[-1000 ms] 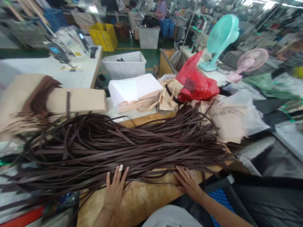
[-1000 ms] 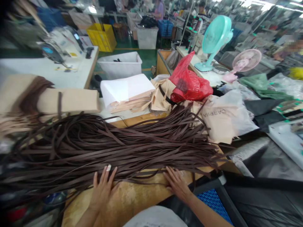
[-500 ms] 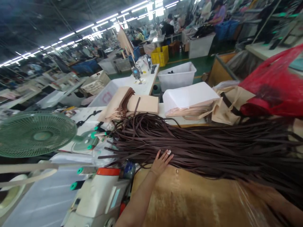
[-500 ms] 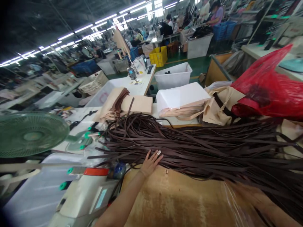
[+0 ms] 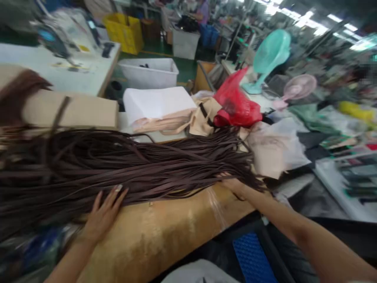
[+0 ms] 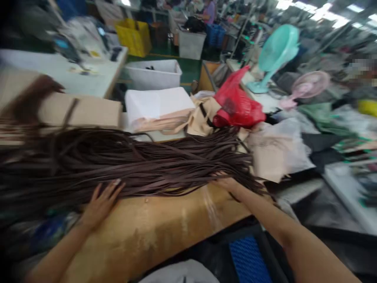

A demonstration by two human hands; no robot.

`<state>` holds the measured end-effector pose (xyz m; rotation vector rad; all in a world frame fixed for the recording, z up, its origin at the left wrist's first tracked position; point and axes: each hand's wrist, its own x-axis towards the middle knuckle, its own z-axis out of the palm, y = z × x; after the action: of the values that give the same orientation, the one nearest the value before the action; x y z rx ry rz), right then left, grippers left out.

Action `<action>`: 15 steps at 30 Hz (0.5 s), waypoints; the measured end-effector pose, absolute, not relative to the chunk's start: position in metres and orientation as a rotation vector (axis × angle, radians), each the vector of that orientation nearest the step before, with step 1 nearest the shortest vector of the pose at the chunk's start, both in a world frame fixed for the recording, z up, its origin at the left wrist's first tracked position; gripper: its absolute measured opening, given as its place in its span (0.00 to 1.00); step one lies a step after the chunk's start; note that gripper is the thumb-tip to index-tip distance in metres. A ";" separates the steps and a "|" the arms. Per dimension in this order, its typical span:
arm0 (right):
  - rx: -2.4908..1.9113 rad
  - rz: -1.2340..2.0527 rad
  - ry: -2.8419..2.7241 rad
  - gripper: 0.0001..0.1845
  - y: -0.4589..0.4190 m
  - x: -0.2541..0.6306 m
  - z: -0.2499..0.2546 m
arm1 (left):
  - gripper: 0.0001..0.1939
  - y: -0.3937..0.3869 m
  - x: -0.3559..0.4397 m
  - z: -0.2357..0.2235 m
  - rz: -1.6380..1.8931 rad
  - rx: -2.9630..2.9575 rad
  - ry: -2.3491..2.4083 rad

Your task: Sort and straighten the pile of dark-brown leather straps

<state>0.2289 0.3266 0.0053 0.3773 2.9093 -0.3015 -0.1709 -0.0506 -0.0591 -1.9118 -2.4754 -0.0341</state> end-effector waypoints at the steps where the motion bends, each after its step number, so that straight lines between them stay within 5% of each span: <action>1: 0.374 -0.290 2.850 0.24 0.327 0.244 0.004 | 0.32 -0.055 -0.164 -0.063 -0.085 -1.880 -2.509; 10: 0.578 -0.420 2.749 0.14 0.219 0.262 -0.014 | 0.35 -0.032 -0.017 -0.094 -0.455 -2.178 -2.319; 15: 0.522 -0.401 2.590 0.12 0.219 0.264 -0.007 | 0.14 -0.006 0.019 -0.126 -0.537 -2.654 -2.207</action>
<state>0.2641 0.2185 -0.0075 0.5219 2.5898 -0.4011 0.0188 -0.0064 -0.1263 -2.6537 -2.2066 -0.5374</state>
